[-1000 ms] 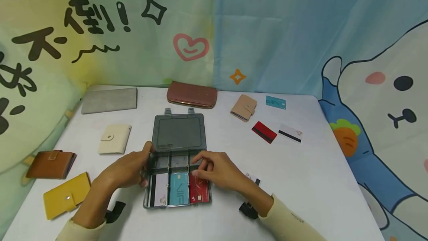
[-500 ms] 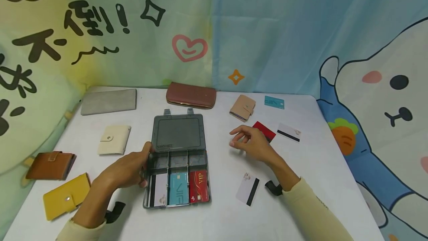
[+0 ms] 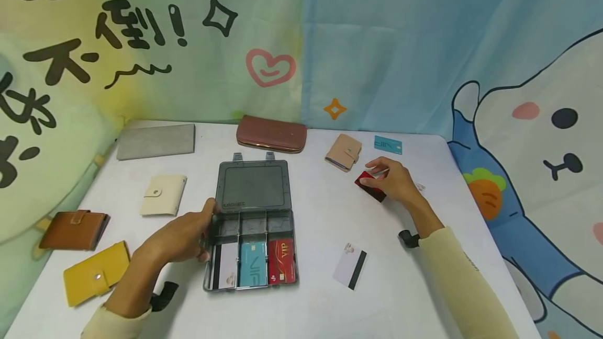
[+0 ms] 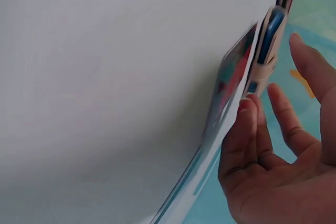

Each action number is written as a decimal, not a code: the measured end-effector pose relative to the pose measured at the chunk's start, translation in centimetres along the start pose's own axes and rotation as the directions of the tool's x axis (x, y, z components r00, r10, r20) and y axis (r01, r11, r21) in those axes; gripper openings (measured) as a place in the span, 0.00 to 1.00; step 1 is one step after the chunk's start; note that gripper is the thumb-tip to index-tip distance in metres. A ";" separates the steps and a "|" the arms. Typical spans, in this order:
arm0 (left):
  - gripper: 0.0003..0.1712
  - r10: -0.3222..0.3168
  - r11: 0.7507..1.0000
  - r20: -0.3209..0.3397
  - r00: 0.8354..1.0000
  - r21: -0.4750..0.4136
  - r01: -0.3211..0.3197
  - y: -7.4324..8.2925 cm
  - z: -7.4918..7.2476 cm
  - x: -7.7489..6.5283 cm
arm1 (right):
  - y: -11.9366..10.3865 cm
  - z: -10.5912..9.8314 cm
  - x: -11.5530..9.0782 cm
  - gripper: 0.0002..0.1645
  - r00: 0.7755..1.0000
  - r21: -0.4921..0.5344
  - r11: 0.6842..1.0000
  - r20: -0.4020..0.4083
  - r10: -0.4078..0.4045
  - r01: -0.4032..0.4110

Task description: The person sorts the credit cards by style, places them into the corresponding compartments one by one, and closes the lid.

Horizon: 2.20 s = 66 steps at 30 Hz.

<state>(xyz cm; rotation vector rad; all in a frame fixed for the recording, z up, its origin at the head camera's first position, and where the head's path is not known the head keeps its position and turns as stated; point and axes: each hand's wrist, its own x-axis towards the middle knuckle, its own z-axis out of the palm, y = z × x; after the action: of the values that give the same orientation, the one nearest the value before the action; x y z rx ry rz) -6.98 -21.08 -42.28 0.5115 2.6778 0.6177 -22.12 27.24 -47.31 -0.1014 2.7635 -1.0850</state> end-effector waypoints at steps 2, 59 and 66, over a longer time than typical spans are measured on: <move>0.51 -0.003 1.000 0.000 1.000 -0.002 0.003 0.1 0.0 0.0 | 0.4 -0.1 0.0 0.34 0.999 -0.029 0.999 0.005 0.036 -0.036; 0.53 -0.053 0.999 0.018 0.998 0.000 0.053 0.3 -0.1 0.2 | -13.3 11.5 -10.0 0.21 0.808 0.279 0.912 0.434 -0.399 0.300; 0.52 -0.041 0.999 0.018 0.999 -0.006 0.042 0.3 -0.1 0.1 | -13.0 11.3 -10.2 0.23 0.795 0.230 0.913 0.450 -0.408 0.338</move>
<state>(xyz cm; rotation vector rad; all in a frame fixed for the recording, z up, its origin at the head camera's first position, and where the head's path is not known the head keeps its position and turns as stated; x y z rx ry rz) -7.01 -20.83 -42.08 0.4563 2.6619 0.6071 -10.04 11.47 -45.24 -0.8214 2.2446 -1.1353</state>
